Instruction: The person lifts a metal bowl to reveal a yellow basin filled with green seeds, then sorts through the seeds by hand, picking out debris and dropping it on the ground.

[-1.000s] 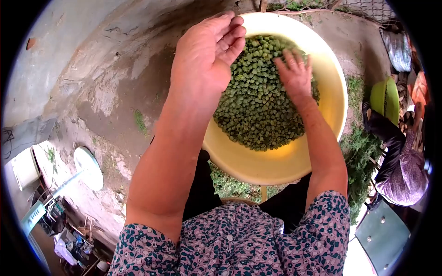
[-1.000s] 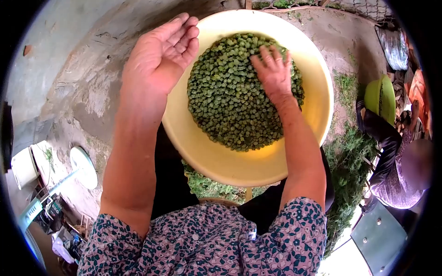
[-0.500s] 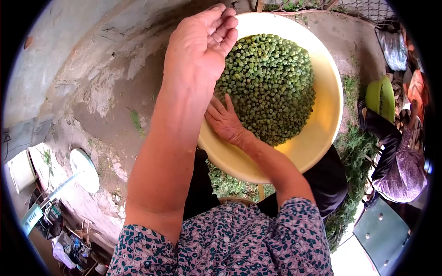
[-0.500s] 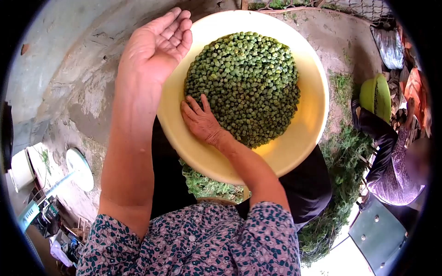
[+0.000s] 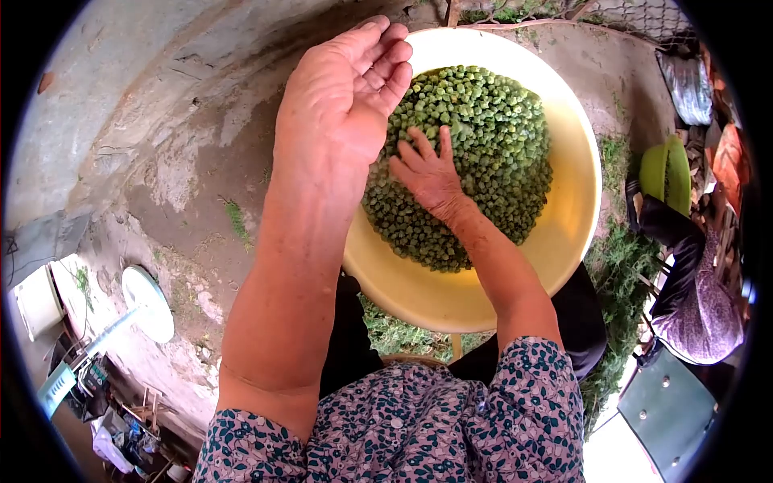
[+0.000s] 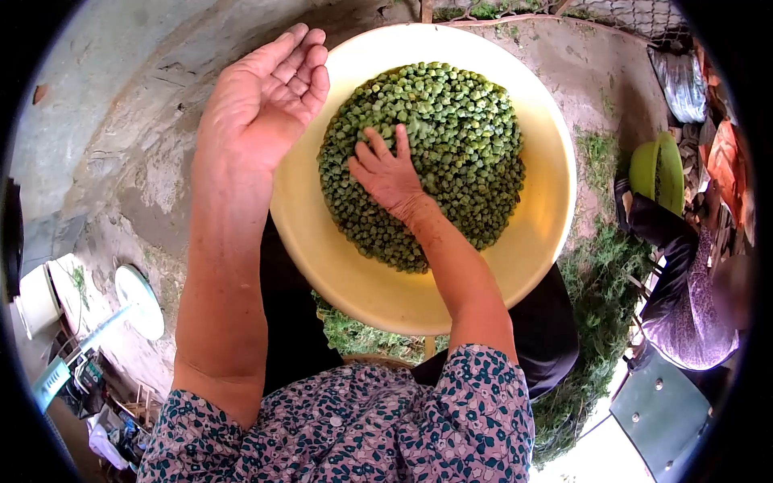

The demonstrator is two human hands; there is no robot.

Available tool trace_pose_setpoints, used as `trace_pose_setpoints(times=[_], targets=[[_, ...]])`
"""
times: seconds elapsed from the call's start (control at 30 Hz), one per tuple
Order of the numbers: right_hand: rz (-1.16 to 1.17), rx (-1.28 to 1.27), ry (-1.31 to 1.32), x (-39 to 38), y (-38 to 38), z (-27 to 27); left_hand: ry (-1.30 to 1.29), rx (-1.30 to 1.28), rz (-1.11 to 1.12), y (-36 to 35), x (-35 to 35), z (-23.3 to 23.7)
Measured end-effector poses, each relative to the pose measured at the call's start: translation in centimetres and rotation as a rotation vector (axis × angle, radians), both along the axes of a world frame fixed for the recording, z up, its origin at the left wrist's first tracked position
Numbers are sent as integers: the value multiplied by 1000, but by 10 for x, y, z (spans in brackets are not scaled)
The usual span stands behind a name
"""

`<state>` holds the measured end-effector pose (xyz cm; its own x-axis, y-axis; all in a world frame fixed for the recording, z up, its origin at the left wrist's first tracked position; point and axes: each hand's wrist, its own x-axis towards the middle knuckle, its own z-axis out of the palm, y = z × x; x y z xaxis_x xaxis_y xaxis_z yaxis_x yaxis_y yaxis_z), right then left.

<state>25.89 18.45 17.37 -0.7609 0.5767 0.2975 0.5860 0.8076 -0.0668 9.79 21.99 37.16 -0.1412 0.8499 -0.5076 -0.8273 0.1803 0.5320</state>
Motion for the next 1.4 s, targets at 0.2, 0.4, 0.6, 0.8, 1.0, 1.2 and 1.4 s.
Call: trace_pose_setpoints(times=[0.2,0.4,0.6,0.8,1.0,1.2,1.4], targets=[[-218,170,-106,29,27,4,-15,4,1,1,-1,-2],[-264,142,-198,87,66,11,14,13,-20,0,-2,-1],[-580,164,-172,128,70,49,45,-106,-26,10,8,13],[-437,88,185,73,13,48,-49,-6,-85,13,-2,3],[281,-261,164,-8,-98,-1,-61,2,-80,11,0,3],[252,-431,-62,5,-87,4,-164,392,-151,8,11,3],[309,-353,-411,62,-83,13,-50,-19,-106,13,0,4]])
